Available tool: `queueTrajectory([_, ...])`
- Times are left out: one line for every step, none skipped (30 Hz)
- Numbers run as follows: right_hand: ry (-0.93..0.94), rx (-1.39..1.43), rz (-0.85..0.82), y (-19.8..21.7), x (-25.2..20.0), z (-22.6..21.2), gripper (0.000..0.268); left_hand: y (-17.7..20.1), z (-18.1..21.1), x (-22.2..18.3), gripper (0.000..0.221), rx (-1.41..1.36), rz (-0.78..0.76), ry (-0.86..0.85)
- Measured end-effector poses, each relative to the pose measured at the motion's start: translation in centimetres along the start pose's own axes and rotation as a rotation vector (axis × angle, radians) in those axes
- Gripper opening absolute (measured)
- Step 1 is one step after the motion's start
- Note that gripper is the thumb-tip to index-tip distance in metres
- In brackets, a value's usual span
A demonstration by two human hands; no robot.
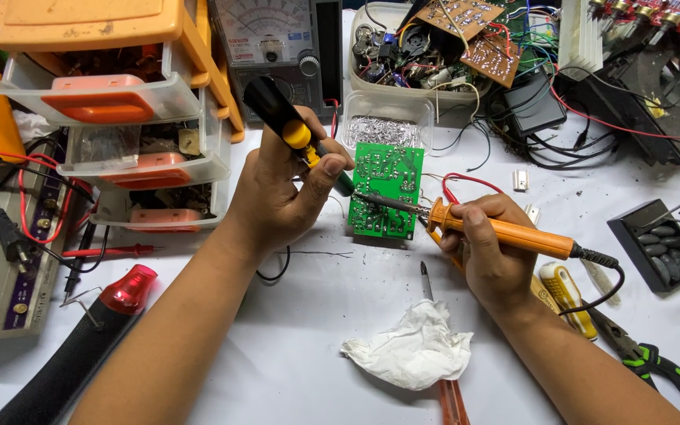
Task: Repairing a circuit board by desoldering components, cleaning the board with a brush, and testing connections with a multimeter.
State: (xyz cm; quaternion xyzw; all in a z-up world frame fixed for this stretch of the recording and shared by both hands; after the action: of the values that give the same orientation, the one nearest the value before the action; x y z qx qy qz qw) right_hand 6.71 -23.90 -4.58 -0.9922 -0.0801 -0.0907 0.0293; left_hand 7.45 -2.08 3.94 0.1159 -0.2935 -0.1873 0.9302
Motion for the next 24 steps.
queueTrajectory([0.000, 0.001, 0.000, 0.0, 0.0, 0.0, 0.020, 0.0, 0.1, 0.0, 0.023, 0.001, 0.000, 0.000])
queueTrajectory([0.006, -0.007, 0.000, 0.0, 0.0, 0.0, 0.020, 0.0, 0.1, 0.0, 0.023, -0.006, 0.002, -0.002])
queueTrajectory([0.012, -0.015, 0.001, 0.0, 0.0, -0.1, 0.021, 0.0, 0.2, 0.0, 0.023, -0.013, 0.005, -0.004])
queueTrajectory([0.013, -0.014, 0.001, 0.1, 0.0, -0.1, 0.021, 0.0, 0.2, 0.0, 0.023, -0.012, 0.004, -0.005])
queueTrajectory([0.014, -0.011, 0.000, 0.0, 0.0, -0.1, 0.021, 0.0, 0.1, 0.0, 0.022, -0.011, -0.001, -0.001])
queueTrajectory([0.015, -0.009, -0.001, 0.0, 0.0, -0.1, 0.021, -0.1, 0.1, -0.1, 0.022, -0.011, -0.006, 0.003])
queueTrajectory([0.014, -0.009, -0.001, 0.1, 0.0, 0.0, 0.021, -0.1, 0.0, 0.0, 0.022, -0.011, -0.006, 0.003])
queueTrajectory([0.010, 0.007, 0.005, 0.1, 0.0, 0.2, 0.020, -0.1, 0.1, 0.0, 0.022, -0.008, -0.008, -0.006])
queueTrajectory([0.006, 0.022, 0.012, 0.2, 0.0, 0.4, 0.019, -0.2, 0.2, 0.0, 0.022, -0.006, -0.011, -0.016])
queueTrajectory([0.006, 0.022, 0.012, 0.2, 0.0, 0.3, 0.019, -0.2, 0.1, 0.0, 0.022, -0.007, -0.011, -0.016])
queueTrajectory([0.002, 0.017, 0.016, 0.2, 0.0, 0.3, 0.020, -0.2, 0.1, -0.1, 0.022, -0.002, -0.011, -0.016])
queueTrajectory([-0.002, 0.012, 0.020, 0.2, 0.0, 0.3, 0.020, -0.2, 0.1, -0.1, 0.022, 0.002, -0.012, -0.016])
queueTrajectory([-0.003, 0.013, 0.021, 0.2, 0.0, 0.3, 0.020, -0.2, 0.2, 0.0, 0.022, 0.002, -0.012, -0.016])
queueTrajectory([-0.003, 0.011, 0.022, 0.2, 0.0, 0.3, 0.020, -0.2, 0.3, 0.0, 0.022, 0.024, -0.011, 0.002])
queueTrajectory([-0.002, 0.009, 0.023, 0.2, 0.0, 0.3, 0.020, -0.2, 0.3, 0.0, 0.022, 0.045, -0.010, 0.020])
queueTrajectory([-0.002, 0.009, 0.023, 0.2, 0.0, 0.3, 0.020, -0.1, 0.4, 0.1, 0.022, 0.045, -0.011, 0.020])
queueTrajectory([-0.006, 0.009, 0.023, 0.2, 0.0, 0.3, 0.020, -0.1, 0.4, 0.2, 0.021, 0.086, -0.020, 0.025])
queueTrajectory([-0.011, 0.008, 0.022, 0.2, -0.1, 0.3, 0.020, -0.2, 0.5, 0.2, 0.022, 0.128, -0.029, 0.031])
queueTrajectory([-0.010, 0.008, 0.021, 0.2, -0.1, 0.3, 0.020, -0.2, 0.6, 0.2, 0.022, 0.128, -0.029, 0.031])
queueTrajectory([0.015, 0.013, 0.026, 0.3, -0.1, 0.1, 0.019, -0.2, 0.4, 0.2, 0.021, 0.111, -0.036, 0.062])
queueTrajectory([0.042, 0.018, 0.031, 0.3, -0.1, -0.1, 0.018, -0.2, 0.2, 0.2, 0.021, 0.095, -0.044, 0.091])
queueTrajectory([0.044, 0.019, 0.031, 0.4, -0.1, 0.0, 0.018, -0.2, 0.1, 0.2, 0.021, 0.096, -0.045, 0.090])
queueTrajectory([0.034, 0.065, 0.062, 0.8, -0.1, 0.3, 0.018, -0.1, 0.2, 0.2, 0.021, 0.080, -0.036, 0.062])
queueTrajectory([0.024, 0.110, 0.094, 1.2, -0.1, 0.6, 0.018, 0.0, 0.3, 0.2, 0.020, 0.064, -0.028, 0.033])
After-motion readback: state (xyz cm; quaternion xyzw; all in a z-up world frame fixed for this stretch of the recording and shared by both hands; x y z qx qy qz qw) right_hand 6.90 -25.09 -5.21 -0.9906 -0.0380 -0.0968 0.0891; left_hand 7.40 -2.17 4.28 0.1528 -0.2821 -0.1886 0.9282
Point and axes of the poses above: each hand's wrist, its own x-axis towards the middle knuckle, its own y-axis out of the back of the hand, z = x × y, the point moved 9 cm from there along x, towards the middle knuckle, and after that the axes turned 12 degrees about -z, right-handed, at the moved point
